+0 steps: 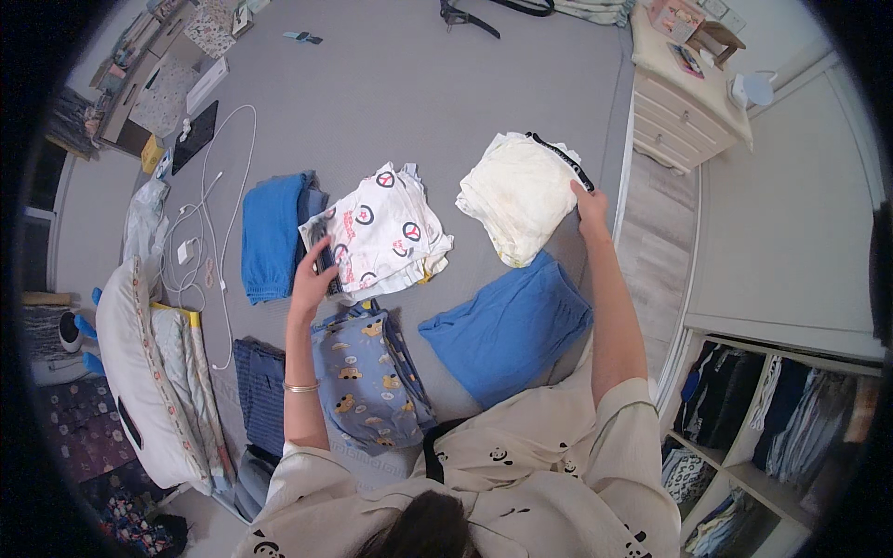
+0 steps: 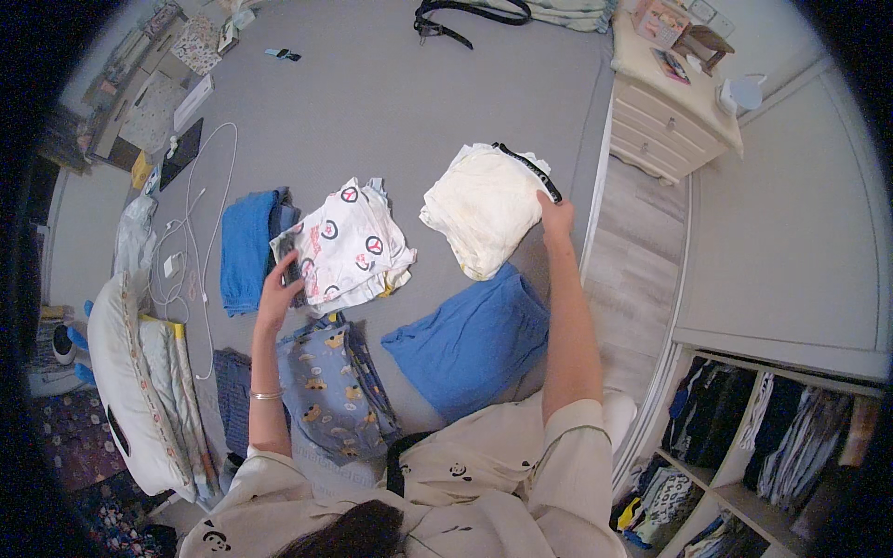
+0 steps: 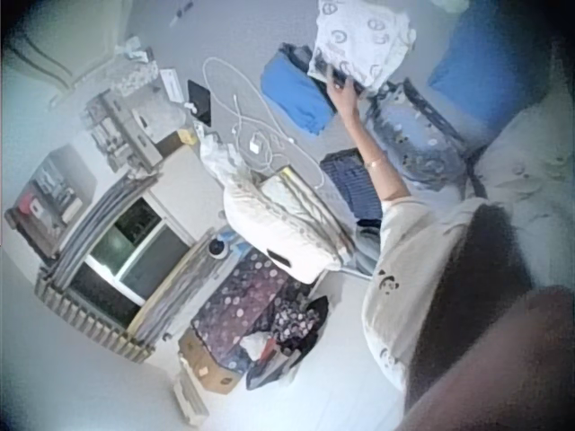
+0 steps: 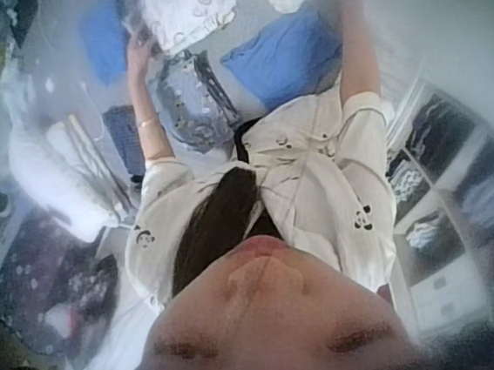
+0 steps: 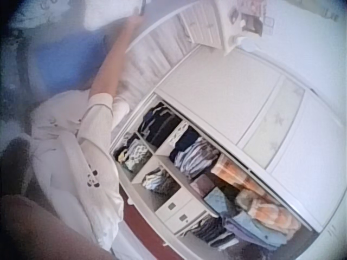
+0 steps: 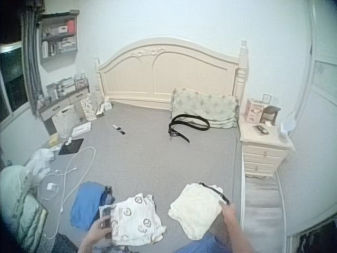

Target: The person folds several items of clothing on a bed, organizes them into stacks, and then sits on the floor to fold a patterned shirt and a pair of grey pants.

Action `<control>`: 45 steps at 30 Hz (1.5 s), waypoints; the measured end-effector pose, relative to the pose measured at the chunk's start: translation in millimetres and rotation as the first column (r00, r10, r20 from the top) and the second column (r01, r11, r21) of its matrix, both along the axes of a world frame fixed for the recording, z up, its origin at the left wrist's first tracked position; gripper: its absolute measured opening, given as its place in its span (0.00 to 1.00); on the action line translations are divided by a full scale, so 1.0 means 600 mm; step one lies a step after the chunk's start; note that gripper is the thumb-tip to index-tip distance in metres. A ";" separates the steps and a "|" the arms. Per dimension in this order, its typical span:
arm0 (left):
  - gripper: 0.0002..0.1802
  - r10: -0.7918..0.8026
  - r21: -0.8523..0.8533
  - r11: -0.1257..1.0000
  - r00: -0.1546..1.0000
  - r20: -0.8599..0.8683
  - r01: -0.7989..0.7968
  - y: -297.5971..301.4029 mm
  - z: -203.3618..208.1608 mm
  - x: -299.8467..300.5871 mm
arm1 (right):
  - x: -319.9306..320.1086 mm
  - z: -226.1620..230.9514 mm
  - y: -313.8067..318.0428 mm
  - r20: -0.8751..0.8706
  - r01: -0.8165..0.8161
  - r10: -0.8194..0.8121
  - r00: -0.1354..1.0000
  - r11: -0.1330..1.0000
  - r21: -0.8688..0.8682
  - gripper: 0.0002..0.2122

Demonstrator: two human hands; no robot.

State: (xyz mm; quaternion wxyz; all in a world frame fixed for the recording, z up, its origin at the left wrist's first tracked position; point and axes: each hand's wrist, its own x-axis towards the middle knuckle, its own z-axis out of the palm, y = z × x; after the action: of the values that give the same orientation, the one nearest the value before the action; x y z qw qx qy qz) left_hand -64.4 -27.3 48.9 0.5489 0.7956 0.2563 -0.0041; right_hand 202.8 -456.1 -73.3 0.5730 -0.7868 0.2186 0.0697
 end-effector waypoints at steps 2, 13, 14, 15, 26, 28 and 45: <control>0.32 0.016 -0.036 0.999 0.999 -0.034 -0.017 -0.012 -0.002 0.008 | 0.007 0.005 -0.008 0.016 0.069 -0.070 0.997 0.997 0.031 0.21; 0.26 0.019 0.778 0.629 1.000 -0.009 -0.005 -0.061 0.035 -0.001 | -0.081 0.262 0.168 0.268 -0.129 -0.125 0.955 0.639 0.758 0.12; 0.26 0.020 0.779 0.627 1.000 -0.005 -0.008 -0.076 0.045 0.002 | -0.094 0.274 0.180 0.327 -0.196 -0.049 0.944 0.713 0.673 0.12; 0.25 -0.033 0.708 0.704 0.993 0.113 -0.057 -0.082 0.050 0.005 | -0.123 0.314 0.214 0.294 -0.184 -0.061 0.954 0.655 0.733 0.12; 0.30 0.480 -0.920 0.391 0.850 0.216 0.013 -0.098 0.071 0.020 | -0.233 0.402 0.378 0.213 -0.208 0.113 0.971 -0.052 0.977 0.15; 0.25 0.492 -0.857 0.496 0.858 0.149 -0.136 -0.057 0.053 0.019 | -0.232 0.322 0.378 0.079 -0.090 0.122 0.989 0.094 0.992 0.15; 0.30 -0.147 0.445 0.889 0.988 0.055 0.108 0.023 0.000 0.037 | -0.222 0.170 0.341 0.118 -0.582 0.662 0.740 0.544 0.604 0.21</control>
State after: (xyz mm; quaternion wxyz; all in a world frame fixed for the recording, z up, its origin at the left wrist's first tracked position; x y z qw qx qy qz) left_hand -42.1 -13.2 49.0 0.3635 0.9137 0.1737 0.0526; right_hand 69.5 -251.6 28.9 0.7153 -0.5796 -0.0743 0.3832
